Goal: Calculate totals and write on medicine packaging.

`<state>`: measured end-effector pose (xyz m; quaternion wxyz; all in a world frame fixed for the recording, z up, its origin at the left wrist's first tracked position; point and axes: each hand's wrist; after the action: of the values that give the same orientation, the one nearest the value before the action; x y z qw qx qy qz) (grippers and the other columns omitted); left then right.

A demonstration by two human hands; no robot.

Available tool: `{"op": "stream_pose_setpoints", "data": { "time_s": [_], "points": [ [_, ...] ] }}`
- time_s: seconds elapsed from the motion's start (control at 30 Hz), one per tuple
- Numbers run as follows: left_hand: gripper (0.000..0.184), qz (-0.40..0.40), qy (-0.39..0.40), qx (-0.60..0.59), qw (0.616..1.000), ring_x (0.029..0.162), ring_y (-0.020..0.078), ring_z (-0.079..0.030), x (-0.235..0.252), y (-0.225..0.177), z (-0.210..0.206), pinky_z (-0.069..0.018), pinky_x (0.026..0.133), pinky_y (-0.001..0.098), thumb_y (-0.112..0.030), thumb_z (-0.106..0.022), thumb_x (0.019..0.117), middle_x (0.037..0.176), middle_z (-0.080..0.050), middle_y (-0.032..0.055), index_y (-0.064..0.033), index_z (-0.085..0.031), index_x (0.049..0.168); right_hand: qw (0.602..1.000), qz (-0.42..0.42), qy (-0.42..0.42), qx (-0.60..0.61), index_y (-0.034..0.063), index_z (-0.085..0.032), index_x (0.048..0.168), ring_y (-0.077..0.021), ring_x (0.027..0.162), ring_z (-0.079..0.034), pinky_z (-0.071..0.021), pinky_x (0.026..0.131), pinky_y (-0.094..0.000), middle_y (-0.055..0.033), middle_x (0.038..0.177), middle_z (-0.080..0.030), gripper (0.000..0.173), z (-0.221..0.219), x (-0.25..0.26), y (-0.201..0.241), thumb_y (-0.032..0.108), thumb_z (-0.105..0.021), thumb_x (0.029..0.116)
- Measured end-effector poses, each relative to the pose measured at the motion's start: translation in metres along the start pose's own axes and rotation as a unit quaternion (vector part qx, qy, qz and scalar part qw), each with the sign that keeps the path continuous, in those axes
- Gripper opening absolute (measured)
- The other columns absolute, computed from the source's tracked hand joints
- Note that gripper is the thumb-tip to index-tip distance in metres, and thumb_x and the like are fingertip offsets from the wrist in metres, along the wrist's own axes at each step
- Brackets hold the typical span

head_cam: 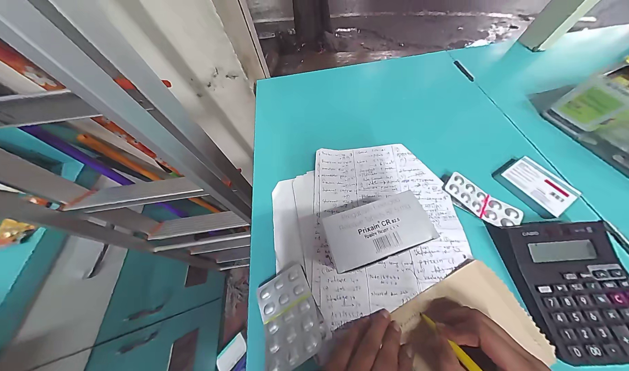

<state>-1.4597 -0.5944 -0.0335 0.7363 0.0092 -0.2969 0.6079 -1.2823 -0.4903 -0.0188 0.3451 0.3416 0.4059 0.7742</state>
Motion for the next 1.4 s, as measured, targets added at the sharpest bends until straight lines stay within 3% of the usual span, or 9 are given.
{"op": "stream_pose_setpoints", "data": {
  "time_s": [0.1,0.2,0.53,0.83,0.93,1.4],
  "points": [
    [0.028,0.001,-0.006,-0.008,1.0,0.115,0.0268,-0.068,0.0003,-0.0003,-0.0009,-0.0508,0.103,0.0358,-0.028,-0.06,0.1022,0.112,-0.076,0.0122,-0.0071,-0.077,0.108,1.0,0.003,-0.006,-0.005,-0.0036,-0.063,0.087,-0.007,0.091,-0.066,-0.0543,0.081,-0.0173,-0.0131,0.09,-0.068,0.012,-0.0013,0.0005,-0.0002,0.006,-0.069,0.0891],
    [0.027,0.0,-0.008,-0.01,1.0,0.115,0.0268,-0.069,-0.0002,-0.0001,-0.0012,-0.0512,0.103,0.0364,-0.028,-0.061,0.1017,0.112,-0.076,0.0124,-0.0071,-0.077,0.108,1.0,0.01,0.012,-0.02,-0.0046,-0.066,0.085,-0.0116,0.091,-0.067,-0.0538,0.084,-0.0205,-0.0154,0.088,-0.069,0.012,0.0025,0.0042,0.001,0.006,-0.069,0.0893],
    [0.028,0.005,-0.001,-0.015,1.0,0.117,0.0262,-0.068,-0.0009,-0.0006,-0.0008,-0.0496,0.105,0.0355,-0.03,-0.061,0.1019,0.112,-0.076,0.0117,-0.008,-0.077,0.108,1.0,0.01,-0.001,0.002,-0.0008,-0.063,0.085,-0.0121,0.095,-0.069,-0.0572,0.086,-0.0245,-0.0123,0.089,-0.07,0.01,0.0019,0.0037,-0.0032,0.006,-0.07,0.0882],
    [0.028,0.007,-0.004,-0.013,1.0,0.117,0.0256,-0.067,-0.0025,-0.0007,-0.0024,-0.0497,0.105,0.0355,-0.029,-0.06,0.1024,0.113,-0.076,0.0115,-0.0082,-0.077,0.108,1.0,0.009,-0.001,-0.002,-0.0002,-0.063,0.086,-0.0085,0.096,-0.068,-0.0556,0.087,-0.0213,-0.0103,0.089,-0.069,0.01,0.003,0.0029,-0.0021,0.007,-0.071,0.0883],
    [0.028,0.009,-0.002,-0.01,1.0,0.118,0.0251,-0.067,-0.0018,-0.0006,-0.0012,-0.05,0.104,0.0352,-0.03,-0.06,0.1027,0.113,-0.076,0.0106,-0.0088,-0.077,0.107,1.0,0.006,-0.018,-0.009,0.0003,-0.064,0.087,-0.0059,0.092,-0.067,-0.0555,0.081,-0.0176,-0.0094,0.09,-0.07,0.009,0.0022,0.0029,-0.0017,0.007,-0.071,0.0878],
    [0.028,0.011,0.0,-0.009,1.0,0.117,0.0252,-0.068,-0.0003,-0.0009,-0.0002,-0.0503,0.104,0.0346,-0.03,-0.06,0.1026,0.113,-0.076,0.011,-0.0088,-0.078,0.107,1.0,0.003,-0.014,-0.014,-0.0027,-0.064,0.084,-0.0062,0.089,-0.067,-0.0543,0.079,-0.0163,-0.0122,0.087,-0.069,0.012,0.003,0.0033,-0.0019,0.007,-0.071,0.0864]
  ]
}}
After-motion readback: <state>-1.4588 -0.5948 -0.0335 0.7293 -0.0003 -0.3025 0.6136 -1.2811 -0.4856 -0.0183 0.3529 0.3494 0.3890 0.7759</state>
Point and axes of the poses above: each hand's wrist, its own x-axis towards the middle knuckle, its own z-axis out of the back of the hand, y = z × x
